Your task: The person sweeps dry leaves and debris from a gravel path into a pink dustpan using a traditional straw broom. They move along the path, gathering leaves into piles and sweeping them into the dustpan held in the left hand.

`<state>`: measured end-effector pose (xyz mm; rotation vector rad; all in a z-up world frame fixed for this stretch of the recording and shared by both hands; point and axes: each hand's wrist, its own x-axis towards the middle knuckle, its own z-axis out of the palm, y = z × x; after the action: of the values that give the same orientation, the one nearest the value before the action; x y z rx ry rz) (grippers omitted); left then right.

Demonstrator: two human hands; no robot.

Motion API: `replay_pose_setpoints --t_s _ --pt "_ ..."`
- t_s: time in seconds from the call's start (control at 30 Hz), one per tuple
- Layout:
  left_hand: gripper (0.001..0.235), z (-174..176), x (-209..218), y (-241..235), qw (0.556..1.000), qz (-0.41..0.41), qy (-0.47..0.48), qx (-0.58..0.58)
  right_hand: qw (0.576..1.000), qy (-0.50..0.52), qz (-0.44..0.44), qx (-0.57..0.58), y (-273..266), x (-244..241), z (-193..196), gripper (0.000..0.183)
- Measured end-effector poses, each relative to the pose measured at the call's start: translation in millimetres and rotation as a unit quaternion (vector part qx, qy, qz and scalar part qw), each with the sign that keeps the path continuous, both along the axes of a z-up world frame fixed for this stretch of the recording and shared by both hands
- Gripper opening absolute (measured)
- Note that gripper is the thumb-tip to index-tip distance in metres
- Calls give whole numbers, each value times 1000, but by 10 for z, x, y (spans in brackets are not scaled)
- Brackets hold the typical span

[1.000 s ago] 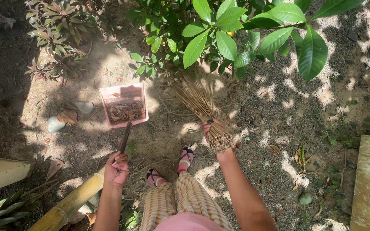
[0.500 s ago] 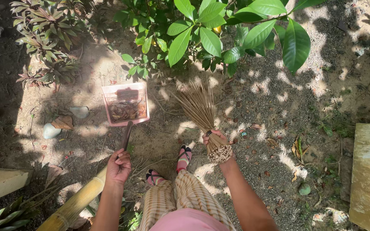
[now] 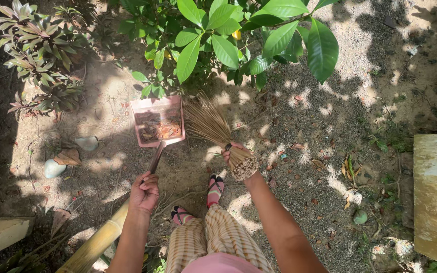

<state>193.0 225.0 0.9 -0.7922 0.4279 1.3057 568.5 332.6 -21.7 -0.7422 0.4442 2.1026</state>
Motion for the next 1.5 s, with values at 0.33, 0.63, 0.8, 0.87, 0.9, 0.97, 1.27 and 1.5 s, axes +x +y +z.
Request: replay_pose_setpoints --t_s 0.33,0.63,0.8,0.87,0.9,0.97,1.27,1.5 --pt "13 -7 79 42 999 -12 43 -5 939 -343 33 16 113 544 615 41" --pt "11 -135 127 411 999 -25 16 18 994 -94 -28 -54 -919 1165 397 23" --pt "10 -82 18 437 998 -59 0 19 967 -250 32 -29 -1102 1677 263 30" --pt "11 -129 -32 424 997 -71 -1 24 940 -338 50 -19 -1324 1400 286 32" --pt "13 -150 -63 353 996 -82 -10 20 922 -381 60 -16 -1446 1239 306 33" --pt "18 -187 -122 392 994 -107 -28 24 918 -382 106 -12 -1597 957 341 33" --pt "17 -212 -411 466 980 -194 -28 38 981 -189 5 -44 -2186 930 22 25" --pt "16 97 -385 325 985 -172 -14 31 880 -472 56 4 -2176 619 287 69"
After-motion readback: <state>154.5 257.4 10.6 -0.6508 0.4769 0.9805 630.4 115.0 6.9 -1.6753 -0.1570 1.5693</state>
